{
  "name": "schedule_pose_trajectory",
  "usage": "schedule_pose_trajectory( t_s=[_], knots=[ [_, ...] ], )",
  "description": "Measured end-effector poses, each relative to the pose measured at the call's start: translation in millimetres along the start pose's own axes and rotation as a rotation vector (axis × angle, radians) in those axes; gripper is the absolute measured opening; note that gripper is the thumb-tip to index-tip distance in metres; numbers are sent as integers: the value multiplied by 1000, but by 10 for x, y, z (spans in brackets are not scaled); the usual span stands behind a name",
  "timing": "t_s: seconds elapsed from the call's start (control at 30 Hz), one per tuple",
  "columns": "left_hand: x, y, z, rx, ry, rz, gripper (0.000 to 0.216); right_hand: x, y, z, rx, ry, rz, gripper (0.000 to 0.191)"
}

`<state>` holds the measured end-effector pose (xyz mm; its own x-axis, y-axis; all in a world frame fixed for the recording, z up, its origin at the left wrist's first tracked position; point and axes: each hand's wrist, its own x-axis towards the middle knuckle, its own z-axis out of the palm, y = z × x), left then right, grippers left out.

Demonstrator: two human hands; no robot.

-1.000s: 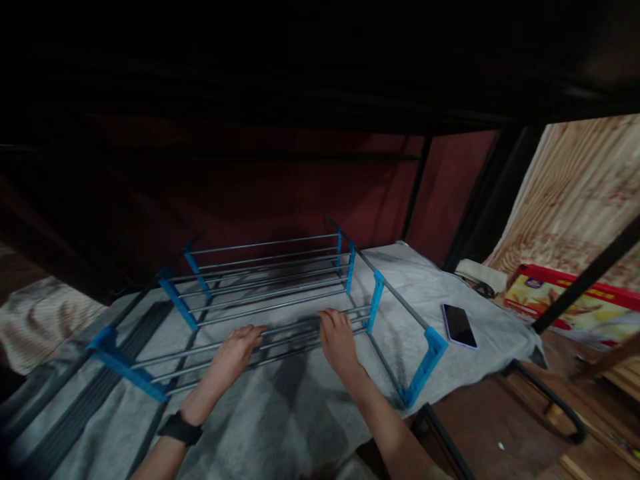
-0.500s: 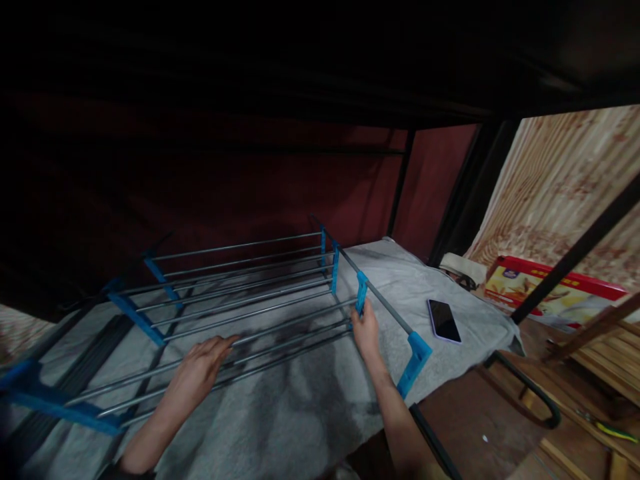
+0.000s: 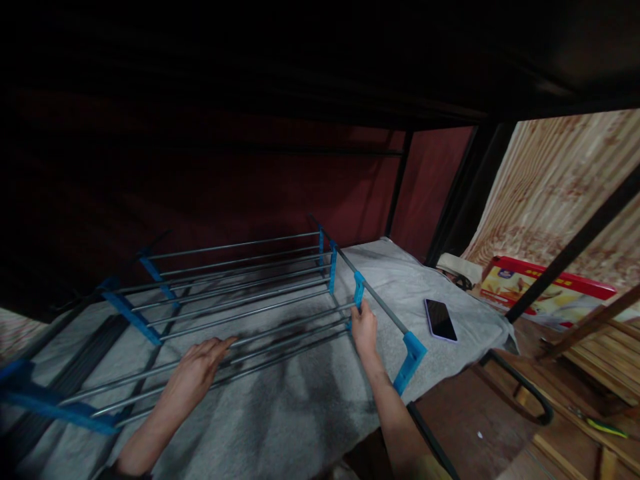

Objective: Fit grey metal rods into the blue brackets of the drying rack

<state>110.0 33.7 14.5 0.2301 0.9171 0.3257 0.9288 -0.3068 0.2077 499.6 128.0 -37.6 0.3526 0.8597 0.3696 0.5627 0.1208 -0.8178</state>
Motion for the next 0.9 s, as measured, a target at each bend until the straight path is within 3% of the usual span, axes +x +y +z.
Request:
schedule_pose_trajectory(
  t_s=[0.4, 0.9],
  knots=[
    [27, -38, -57, -44, -52, 0, 45, 22, 39, -17, 99, -59, 22, 40],
    [58, -90, -90, -60, -122, 2, 44, -19, 116, 41, 100, 23, -64, 34]
  ],
)
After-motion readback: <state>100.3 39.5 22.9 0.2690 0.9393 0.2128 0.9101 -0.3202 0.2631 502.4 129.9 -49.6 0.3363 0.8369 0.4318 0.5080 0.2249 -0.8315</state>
